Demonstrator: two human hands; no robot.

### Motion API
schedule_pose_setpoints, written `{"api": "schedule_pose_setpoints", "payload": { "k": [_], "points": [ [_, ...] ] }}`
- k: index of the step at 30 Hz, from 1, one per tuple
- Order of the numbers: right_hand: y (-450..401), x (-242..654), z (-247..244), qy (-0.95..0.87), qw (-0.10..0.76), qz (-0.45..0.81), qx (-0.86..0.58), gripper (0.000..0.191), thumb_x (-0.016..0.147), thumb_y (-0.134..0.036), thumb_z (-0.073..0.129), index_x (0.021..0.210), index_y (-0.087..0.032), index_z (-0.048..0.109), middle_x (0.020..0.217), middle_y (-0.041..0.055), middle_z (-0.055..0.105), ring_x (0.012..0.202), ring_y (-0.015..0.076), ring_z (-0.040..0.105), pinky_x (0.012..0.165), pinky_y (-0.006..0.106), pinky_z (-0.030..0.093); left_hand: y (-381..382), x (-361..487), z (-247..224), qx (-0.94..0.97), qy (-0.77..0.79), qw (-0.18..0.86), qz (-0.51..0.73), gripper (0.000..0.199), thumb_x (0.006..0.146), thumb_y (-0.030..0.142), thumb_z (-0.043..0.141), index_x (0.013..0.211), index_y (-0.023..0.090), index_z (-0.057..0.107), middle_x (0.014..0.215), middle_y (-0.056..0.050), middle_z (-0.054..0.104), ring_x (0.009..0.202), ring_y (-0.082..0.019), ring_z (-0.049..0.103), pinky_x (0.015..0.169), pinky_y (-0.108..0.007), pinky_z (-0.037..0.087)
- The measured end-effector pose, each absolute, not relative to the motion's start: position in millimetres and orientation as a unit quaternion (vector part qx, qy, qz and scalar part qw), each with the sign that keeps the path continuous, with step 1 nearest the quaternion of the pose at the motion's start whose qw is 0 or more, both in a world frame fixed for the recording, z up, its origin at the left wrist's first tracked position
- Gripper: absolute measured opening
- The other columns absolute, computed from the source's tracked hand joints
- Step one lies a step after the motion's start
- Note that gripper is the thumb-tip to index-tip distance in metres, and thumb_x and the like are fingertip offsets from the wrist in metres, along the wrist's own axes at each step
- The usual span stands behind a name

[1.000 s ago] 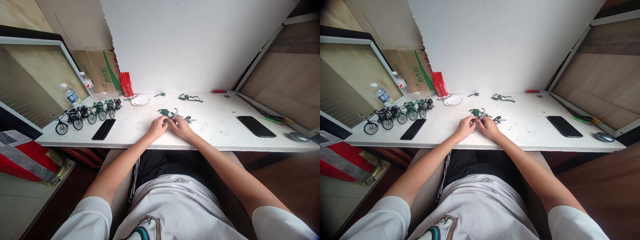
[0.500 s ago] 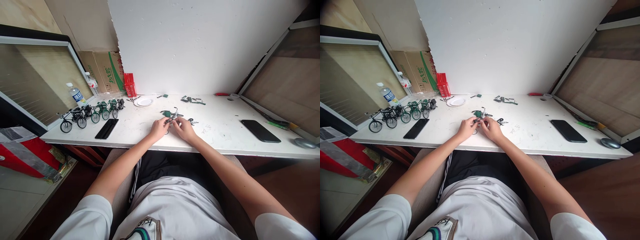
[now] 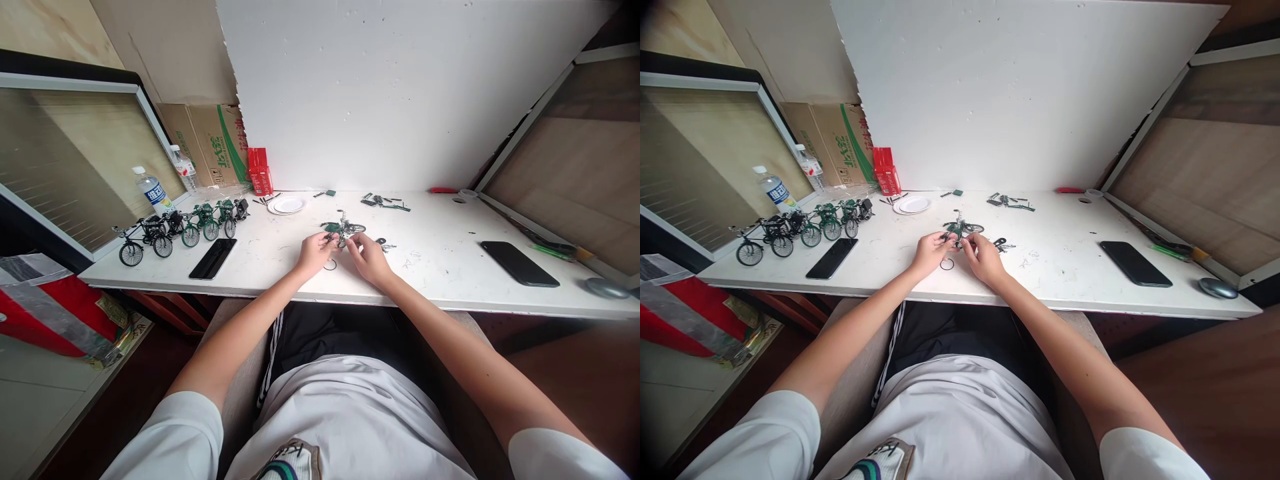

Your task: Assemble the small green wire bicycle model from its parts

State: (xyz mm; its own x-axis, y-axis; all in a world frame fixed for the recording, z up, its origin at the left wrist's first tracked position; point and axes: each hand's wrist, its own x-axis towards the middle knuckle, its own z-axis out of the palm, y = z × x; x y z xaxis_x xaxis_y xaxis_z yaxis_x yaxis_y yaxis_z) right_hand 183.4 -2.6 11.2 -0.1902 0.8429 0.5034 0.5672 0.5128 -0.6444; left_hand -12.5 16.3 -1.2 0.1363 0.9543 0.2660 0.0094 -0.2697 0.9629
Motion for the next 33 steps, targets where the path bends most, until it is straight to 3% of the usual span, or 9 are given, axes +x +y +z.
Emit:
{"api": "schedule_pose_setpoints", "payload": {
  "k": [4,8,11,18,21,26,33],
  "points": [
    [-2.7,184.3,10.4,-0.751,0.444,0.176,-0.456,0.048,0.112,-0.070,0.038,0.108,-0.026,0.057,0.091,0.0073,0.071,0.080,0.0253,0.066,0.070,0.038,0.047,16.3,-12.9,8.6,0.513,0.365,0.539,0.559,0.040,0.093,0.041,0.084,0.118,0.012,0.073,0.134,-0.019,0.078,0.085,-0.022,0.083,0.076,-0.030,0.064],
    [-3.0,184.5,9.8,-0.749,0.456,0.174,-0.448,0.047,0.113,-0.068,0.035,0.114,-0.026,0.056,0.091,0.0064,0.071,0.082,0.0256,0.067,0.074,0.039,0.049,17.1,-16.5,10.5,0.491,0.384,0.564,0.541,0.048,0.089,0.044,0.088,0.123,0.013,0.073,0.133,-0.020,0.079,0.076,-0.019,0.081,0.052,-0.022,0.046],
    [-2.1,183.8,9.4,-0.753,0.456,0.158,-0.447,0.047,0.113,-0.067,0.038,0.112,-0.025,0.060,0.097,0.0089,0.073,0.086,0.0269,0.068,0.074,0.040,0.050,17.8,-18.7,10.6,0.488,0.388,0.571,0.535,0.051,0.089,0.045,0.088,0.125,0.012,0.074,0.128,-0.020,0.080,0.076,-0.017,0.080,0.047,-0.020,0.036],
    [1.7,183.2,6.0,-0.758,0.476,0.119,-0.431,0.041,0.111,-0.062,0.049,0.111,-0.025,0.067,0.108,0.0123,0.075,0.094,0.0292,0.069,0.080,0.044,0.053,14.3,-17.4,17.0,0.472,0.368,0.591,0.540,0.039,0.093,0.037,0.084,0.123,0.013,0.074,0.123,-0.017,0.080,0.081,-0.016,0.080,0.053,-0.019,0.039],
    [1.2,183.1,5.7,-0.748,0.486,0.111,-0.438,0.038,0.110,-0.059,0.051,0.113,-0.025,0.067,0.109,0.0121,0.075,0.091,0.0285,0.068,0.081,0.045,0.053,15.0,-17.7,15.7,0.476,0.363,0.590,0.542,0.042,0.092,0.038,0.085,0.124,0.013,0.074,0.125,-0.018,0.079,0.079,-0.016,0.079,0.051,-0.020,0.035],
    [-2.8,182.4,9.8,-0.728,0.487,0.134,-0.464,0.037,0.112,-0.057,0.044,0.113,-0.024,0.061,0.106,0.0110,0.074,0.088,0.0270,0.067,0.076,0.043,0.050,17.9,-19.0,11.9,0.481,0.373,0.577,0.544,0.043,0.089,0.041,0.087,0.119,0.014,0.076,0.123,-0.018,0.081,0.070,-0.012,0.074,0.047,-0.021,0.030],
    [-5.1,182.2,12.7,-0.731,0.457,0.166,-0.479,0.042,0.113,-0.063,0.038,0.110,-0.026,0.057,0.101,0.0095,0.076,0.085,0.0277,0.069,0.077,0.042,0.049,12.7,-17.4,21.5,0.464,0.384,0.596,0.530,0.025,0.088,0.026,0.076,0.109,0.012,0.071,0.121,-0.018,0.081,0.064,-0.010,0.073,0.045,-0.021,0.024]
  ]
}}
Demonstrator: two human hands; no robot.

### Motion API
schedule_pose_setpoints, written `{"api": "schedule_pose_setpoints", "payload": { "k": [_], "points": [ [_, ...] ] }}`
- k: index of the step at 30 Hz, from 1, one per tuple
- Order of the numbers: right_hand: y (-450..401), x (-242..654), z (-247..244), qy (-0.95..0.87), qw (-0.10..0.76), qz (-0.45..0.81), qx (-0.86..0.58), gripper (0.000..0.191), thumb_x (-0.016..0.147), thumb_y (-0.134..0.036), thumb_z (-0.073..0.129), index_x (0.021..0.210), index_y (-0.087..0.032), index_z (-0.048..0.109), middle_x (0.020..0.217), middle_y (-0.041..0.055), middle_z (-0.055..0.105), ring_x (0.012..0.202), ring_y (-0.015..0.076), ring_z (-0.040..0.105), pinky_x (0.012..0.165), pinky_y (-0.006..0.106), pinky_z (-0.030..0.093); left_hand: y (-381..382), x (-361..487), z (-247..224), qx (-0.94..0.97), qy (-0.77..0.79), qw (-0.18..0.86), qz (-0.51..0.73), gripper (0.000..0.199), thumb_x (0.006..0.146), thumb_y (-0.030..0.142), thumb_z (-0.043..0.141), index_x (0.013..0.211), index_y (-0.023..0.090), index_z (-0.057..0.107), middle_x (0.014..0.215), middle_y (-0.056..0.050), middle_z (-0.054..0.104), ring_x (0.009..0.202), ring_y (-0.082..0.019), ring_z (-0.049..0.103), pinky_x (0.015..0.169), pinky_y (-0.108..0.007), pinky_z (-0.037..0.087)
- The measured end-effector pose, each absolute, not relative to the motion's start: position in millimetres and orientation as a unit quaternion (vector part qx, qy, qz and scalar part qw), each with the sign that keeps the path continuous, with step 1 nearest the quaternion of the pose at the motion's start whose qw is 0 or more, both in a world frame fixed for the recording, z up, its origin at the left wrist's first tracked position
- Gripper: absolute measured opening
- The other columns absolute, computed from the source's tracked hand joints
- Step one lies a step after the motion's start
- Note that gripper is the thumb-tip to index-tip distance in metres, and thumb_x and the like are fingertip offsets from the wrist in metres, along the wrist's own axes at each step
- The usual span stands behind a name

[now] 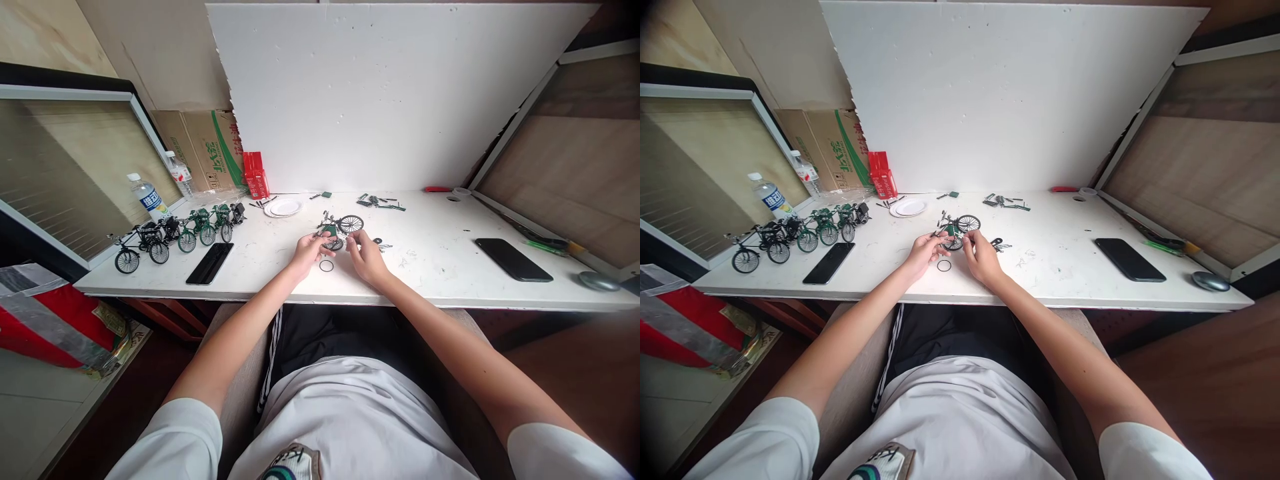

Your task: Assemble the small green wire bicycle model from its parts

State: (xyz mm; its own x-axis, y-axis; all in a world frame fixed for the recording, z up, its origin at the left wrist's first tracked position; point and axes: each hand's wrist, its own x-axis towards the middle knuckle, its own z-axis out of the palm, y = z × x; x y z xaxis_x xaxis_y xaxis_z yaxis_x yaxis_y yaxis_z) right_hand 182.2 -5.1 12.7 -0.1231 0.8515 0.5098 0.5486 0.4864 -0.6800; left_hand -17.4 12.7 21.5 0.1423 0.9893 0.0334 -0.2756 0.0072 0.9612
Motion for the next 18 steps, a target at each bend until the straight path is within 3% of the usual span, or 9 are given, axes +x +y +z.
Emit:
{"api": "schedule_pose_setpoints", "payload": {
  "k": [3,8,14,18],
  "points": [
    [-4.4,182.1,11.6,-0.727,0.469,0.179,-0.468,0.045,0.113,-0.066,0.036,0.111,-0.026,0.057,0.104,0.0098,0.079,0.095,0.0295,0.073,0.084,0.044,0.052,9.8,-16.4,25.7,0.460,0.394,0.600,0.522,0.021,0.089,0.027,0.072,0.104,0.013,0.069,0.112,-0.016,0.081,0.055,-0.008,0.068,0.044,-0.021,0.022],
    [-3.9,182.5,11.1,-0.723,0.494,0.185,-0.446,0.047,0.113,-0.068,0.037,0.116,-0.027,0.058,0.118,0.0121,0.080,0.111,0.0310,0.074,0.091,0.046,0.054,6.9,-15.6,27.2,0.472,0.392,0.598,0.516,0.019,0.089,0.028,0.072,0.097,0.015,0.063,0.112,-0.015,0.080,0.054,-0.008,0.069,0.046,-0.020,0.029],
    [-6.0,181.8,13.1,-0.736,0.484,0.187,-0.435,0.048,0.112,-0.069,0.040,0.116,-0.026,0.060,0.123,0.0133,0.080,0.106,0.0302,0.075,0.079,0.043,0.055,8.4,-14.4,21.3,0.485,0.394,0.602,0.497,0.031,0.086,0.032,0.080,0.092,0.018,0.053,0.118,-0.015,0.079,0.068,-0.015,0.079,0.052,-0.020,0.039],
    [-7.0,181.0,14.5,-0.740,0.485,0.192,-0.424,0.049,0.112,-0.069,0.041,0.115,-0.026,0.063,0.123,0.0130,0.081,0.110,0.0297,0.076,0.075,0.040,0.055,11.6,-13.5,16.2,0.501,0.401,0.587,0.493,0.033,0.095,0.041,0.076,0.099,0.017,0.054,0.122,-0.019,0.077,0.070,-0.018,0.081,0.051,-0.020,0.039]
  ]
}}
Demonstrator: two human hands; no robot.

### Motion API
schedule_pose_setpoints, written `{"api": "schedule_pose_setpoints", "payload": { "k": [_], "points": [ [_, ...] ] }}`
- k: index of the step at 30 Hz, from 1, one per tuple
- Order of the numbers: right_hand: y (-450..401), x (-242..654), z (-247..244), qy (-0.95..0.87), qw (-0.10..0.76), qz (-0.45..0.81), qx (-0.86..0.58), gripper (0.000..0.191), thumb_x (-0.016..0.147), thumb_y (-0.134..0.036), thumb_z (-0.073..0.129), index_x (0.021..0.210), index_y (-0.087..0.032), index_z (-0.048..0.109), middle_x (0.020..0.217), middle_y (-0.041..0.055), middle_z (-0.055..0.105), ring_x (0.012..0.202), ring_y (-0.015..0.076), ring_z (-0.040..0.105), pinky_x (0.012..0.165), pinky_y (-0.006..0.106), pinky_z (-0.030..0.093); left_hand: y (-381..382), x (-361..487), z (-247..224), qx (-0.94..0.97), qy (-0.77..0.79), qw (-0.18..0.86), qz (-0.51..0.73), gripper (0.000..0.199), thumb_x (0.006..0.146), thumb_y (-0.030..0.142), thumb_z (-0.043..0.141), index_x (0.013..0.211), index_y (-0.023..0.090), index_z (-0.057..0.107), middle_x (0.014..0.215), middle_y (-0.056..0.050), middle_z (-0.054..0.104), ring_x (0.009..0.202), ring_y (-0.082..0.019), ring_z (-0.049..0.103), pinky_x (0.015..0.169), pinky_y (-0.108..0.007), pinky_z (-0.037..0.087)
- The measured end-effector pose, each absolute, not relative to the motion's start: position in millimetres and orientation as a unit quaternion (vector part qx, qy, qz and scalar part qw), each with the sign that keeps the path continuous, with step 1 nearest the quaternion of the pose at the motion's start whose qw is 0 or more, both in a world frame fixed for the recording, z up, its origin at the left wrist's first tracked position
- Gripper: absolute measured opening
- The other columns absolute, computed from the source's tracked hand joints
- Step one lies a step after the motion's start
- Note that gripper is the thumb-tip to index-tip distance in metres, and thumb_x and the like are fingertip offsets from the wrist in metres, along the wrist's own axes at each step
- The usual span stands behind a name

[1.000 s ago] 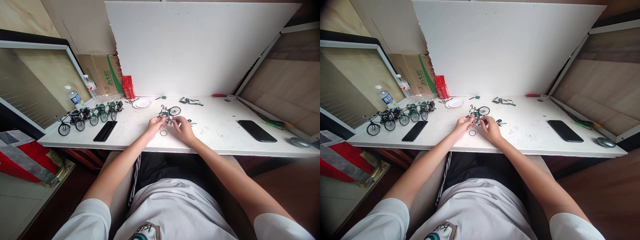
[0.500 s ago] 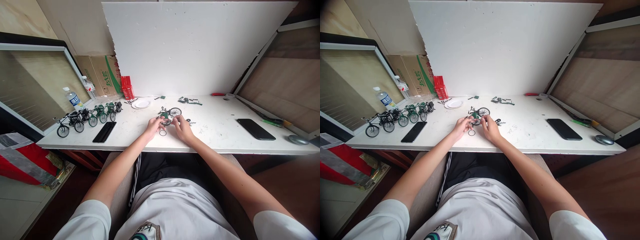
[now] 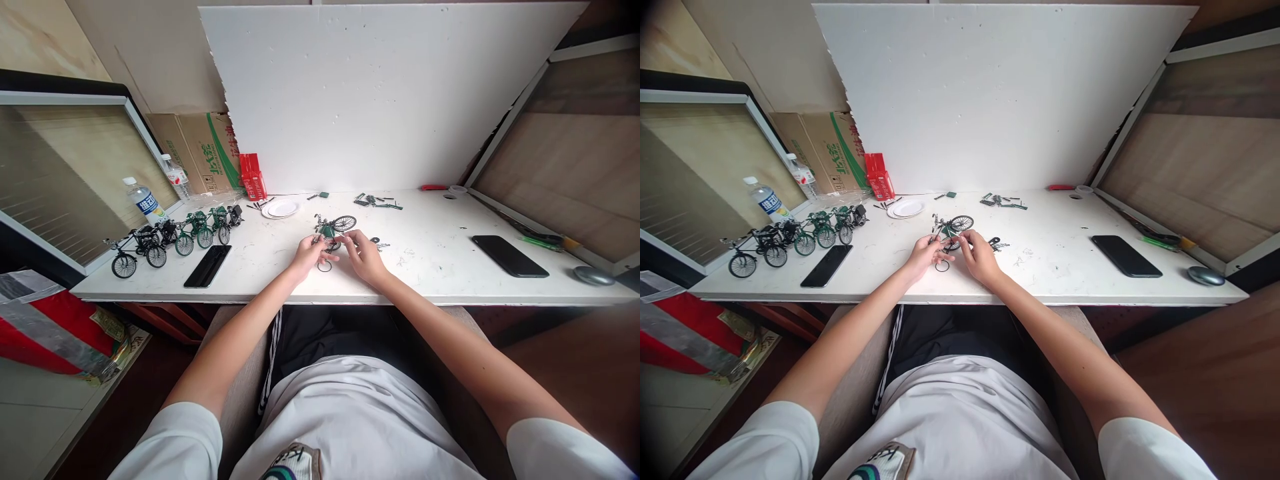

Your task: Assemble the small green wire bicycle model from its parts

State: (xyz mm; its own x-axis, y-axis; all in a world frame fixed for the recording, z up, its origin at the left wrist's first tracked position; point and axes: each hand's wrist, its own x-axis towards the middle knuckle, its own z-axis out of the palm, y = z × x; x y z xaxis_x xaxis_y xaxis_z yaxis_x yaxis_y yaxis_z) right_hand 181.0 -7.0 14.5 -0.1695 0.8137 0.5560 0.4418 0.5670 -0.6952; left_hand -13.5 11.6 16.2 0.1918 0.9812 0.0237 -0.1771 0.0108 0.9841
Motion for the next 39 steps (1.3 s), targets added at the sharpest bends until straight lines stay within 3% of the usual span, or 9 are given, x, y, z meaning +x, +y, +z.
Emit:
{"api": "schedule_pose_setpoints", "payload": {
  "k": [5,13,18,23,30,34,39],
  "points": [
    [-7.9,181.3,15.2,-0.745,0.479,0.212,-0.414,0.045,0.112,-0.066,0.043,0.113,-0.026,0.063,0.122,0.0126,0.081,0.113,0.0296,0.076,0.075,0.040,0.057,12.4,-14.7,14.5,0.510,0.398,0.592,0.481,0.037,0.101,0.051,0.069,0.104,0.018,0.053,0.123,-0.021,0.078,0.069,-0.021,0.081,0.053,-0.022,0.044],
    [-9.4,180.8,16.8,-0.747,0.481,0.223,-0.400,0.043,0.112,-0.065,0.045,0.115,-0.026,0.064,0.122,0.0130,0.080,0.117,0.0298,0.075,0.075,0.040,0.058,9.7,-14.2,17.5,0.519,0.408,0.577,0.480,0.039,0.101,0.054,0.068,0.101,0.018,0.051,0.117,-0.020,0.080,0.060,-0.017,0.078,0.051,-0.022,0.041],
    [-9.3,180.8,16.3,-0.750,0.488,0.203,-0.397,0.045,0.112,-0.066,0.044,0.115,-0.026,0.066,0.117,0.0124,0.079,0.113,0.0294,0.074,0.078,0.041,0.057,7.7,-14.0,20.1,0.517,0.407,0.586,0.474,0.033,0.095,0.041,0.074,0.097,0.020,0.048,0.103,-0.011,0.080,0.057,-0.016,0.076,0.050,-0.021,0.038],
    [-7.9,179.8,14.8,-0.748,0.497,0.164,-0.407,0.047,0.113,-0.066,0.041,0.114,-0.027,0.067,0.115,0.0127,0.077,0.111,0.0294,0.071,0.079,0.042,0.057,7.8,-13.3,18.8,0.512,0.402,0.584,0.485,0.048,0.083,0.035,0.087,0.095,0.023,0.043,0.088,-0.004,0.077,0.057,-0.016,0.075,0.049,-0.021,0.035],
    [-2.6,181.9,12.7,-0.730,0.521,0.103,-0.430,0.047,0.110,-0.067,0.049,0.112,-0.026,0.071,0.102,0.0112,0.072,0.085,0.0262,0.065,0.076,0.044,0.054,9.6,-15.4,16.5,0.515,0.383,0.536,0.548,0.052,0.086,0.041,0.085,0.104,0.024,0.040,0.113,-0.007,0.081,0.053,-0.008,0.069,0.047,-0.020,0.032],
    [-1.2,183.1,11.8,-0.748,0.510,0.074,-0.418,0.044,0.109,-0.064,0.054,0.110,-0.026,0.076,0.090,0.0095,0.067,0.079,0.0262,0.062,0.077,0.045,0.054,11.5,-15.4,13.3,0.530,0.392,0.501,0.561,0.053,0.086,0.041,0.085,0.104,0.025,0.038,0.125,-0.008,0.078,0.055,-0.007,0.071,0.047,-0.019,0.039],
    [-0.7,183.7,10.4,-0.746,0.508,0.069,-0.425,0.044,0.108,-0.063,0.055,0.111,-0.026,0.080,0.086,0.0090,0.066,0.077,0.0262,0.061,0.077,0.046,0.055,15.6,-14.2,6.4,0.537,0.395,0.484,0.567,0.053,0.086,0.037,0.087,0.104,0.025,0.039,0.123,-0.006,0.077,0.057,-0.007,0.071,0.059,-0.023,0.054]
  ]
}}
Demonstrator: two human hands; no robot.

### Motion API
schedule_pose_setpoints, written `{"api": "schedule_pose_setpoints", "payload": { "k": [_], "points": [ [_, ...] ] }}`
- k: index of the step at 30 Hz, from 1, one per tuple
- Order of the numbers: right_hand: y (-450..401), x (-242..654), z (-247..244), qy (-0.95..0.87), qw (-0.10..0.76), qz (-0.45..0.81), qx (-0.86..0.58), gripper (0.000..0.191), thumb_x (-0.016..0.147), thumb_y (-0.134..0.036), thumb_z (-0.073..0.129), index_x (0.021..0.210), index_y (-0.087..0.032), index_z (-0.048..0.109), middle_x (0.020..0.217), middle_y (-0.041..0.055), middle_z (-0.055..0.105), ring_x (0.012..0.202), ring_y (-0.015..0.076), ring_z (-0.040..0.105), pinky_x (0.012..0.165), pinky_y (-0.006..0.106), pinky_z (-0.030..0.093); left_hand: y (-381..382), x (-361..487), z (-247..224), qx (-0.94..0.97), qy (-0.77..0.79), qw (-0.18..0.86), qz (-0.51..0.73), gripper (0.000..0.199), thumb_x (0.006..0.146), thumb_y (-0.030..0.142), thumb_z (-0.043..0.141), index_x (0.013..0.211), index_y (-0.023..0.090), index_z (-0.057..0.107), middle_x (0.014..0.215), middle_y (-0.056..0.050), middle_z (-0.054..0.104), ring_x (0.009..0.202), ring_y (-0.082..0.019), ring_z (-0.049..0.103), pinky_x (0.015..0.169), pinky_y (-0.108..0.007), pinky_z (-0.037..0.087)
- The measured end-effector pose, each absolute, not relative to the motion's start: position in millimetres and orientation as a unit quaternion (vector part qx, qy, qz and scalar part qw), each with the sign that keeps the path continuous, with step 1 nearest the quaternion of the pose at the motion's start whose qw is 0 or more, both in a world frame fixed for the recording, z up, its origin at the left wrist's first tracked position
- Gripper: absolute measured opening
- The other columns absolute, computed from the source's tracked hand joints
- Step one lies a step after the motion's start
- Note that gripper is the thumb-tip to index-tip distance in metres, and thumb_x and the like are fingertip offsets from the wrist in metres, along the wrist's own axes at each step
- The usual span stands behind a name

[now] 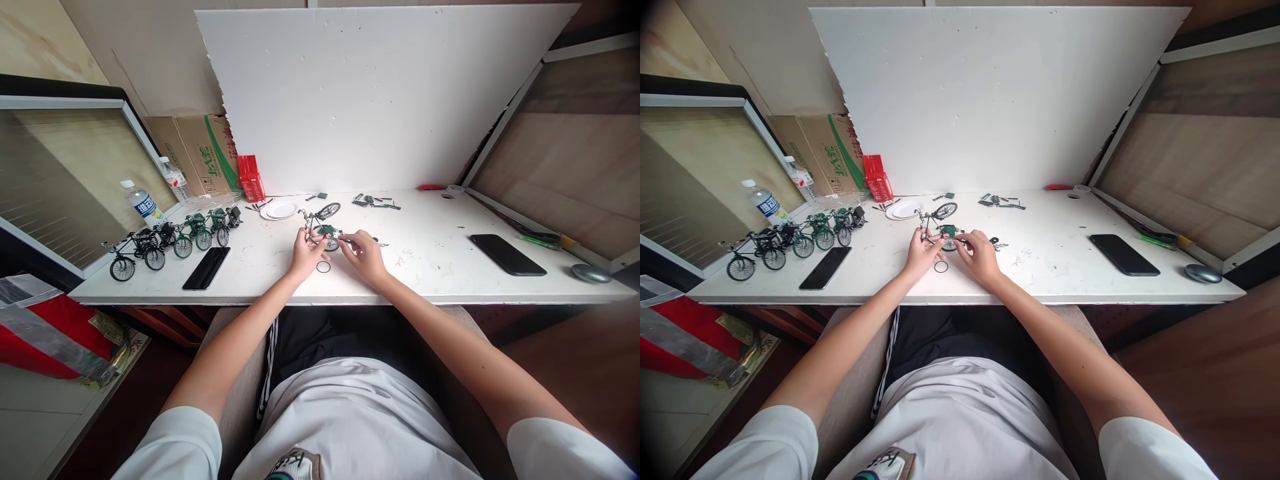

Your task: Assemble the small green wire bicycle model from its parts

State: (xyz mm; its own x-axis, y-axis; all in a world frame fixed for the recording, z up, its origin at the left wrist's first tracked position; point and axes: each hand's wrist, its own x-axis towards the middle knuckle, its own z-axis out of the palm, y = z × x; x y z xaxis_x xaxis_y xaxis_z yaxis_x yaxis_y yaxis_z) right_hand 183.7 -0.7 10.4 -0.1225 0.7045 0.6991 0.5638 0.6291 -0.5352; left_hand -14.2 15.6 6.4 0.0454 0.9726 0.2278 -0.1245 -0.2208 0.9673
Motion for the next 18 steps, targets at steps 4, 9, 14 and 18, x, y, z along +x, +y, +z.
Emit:
{"api": "schedule_pose_setpoints", "payload": {
  "k": [4,9,14,18],
  "points": [
    [-0.2,183.8,9.3,-0.749,0.502,0.061,-0.427,0.043,0.107,-0.062,0.057,0.110,-0.027,0.081,0.082,0.0085,0.065,0.077,0.0272,0.061,0.077,0.047,0.054,17.0,-14.1,2.9,0.549,0.380,0.475,0.573,0.050,0.088,0.035,0.085,0.102,0.025,0.038,0.121,-0.006,0.078,0.058,-0.009,0.072,0.064,-0.026,0.059],
    [-0.4,183.9,8.8,-0.750,0.505,0.071,-0.420,0.039,0.107,-0.059,0.058,0.110,-0.026,0.079,0.090,0.0099,0.069,0.081,0.0276,0.065,0.077,0.046,0.056,14.7,-13.2,4.7,0.551,0.382,0.474,0.571,0.052,0.086,0.031,0.087,0.102,0.025,0.038,0.121,-0.008,0.078,0.068,-0.011,0.076,0.066,-0.026,0.061],
    [0.7,184.3,6.5,-0.747,0.506,0.074,-0.424,0.038,0.107,-0.059,0.058,0.110,-0.027,0.078,0.092,0.0100,0.069,0.082,0.0279,0.066,0.079,0.048,0.057,13.1,-13.0,5.1,0.563,0.389,0.469,0.558,0.049,0.087,0.030,0.086,0.102,0.024,0.040,0.124,-0.008,0.077,0.060,-0.009,0.073,0.065,-0.026,0.060],
    [2.5,184.6,4.2,-0.749,0.511,0.071,-0.415,0.037,0.108,-0.057,0.059,0.111,-0.026,0.078,0.093,0.0103,0.068,0.082,0.0278,0.066,0.078,0.047,0.057,13.1,-12.8,2.8,0.570,0.393,0.461,0.556,0.048,0.087,0.030,0.086,0.105,0.024,0.042,0.123,-0.008,0.077,0.059,-0.009,0.073,0.066,-0.025,0.059]
  ]
}}
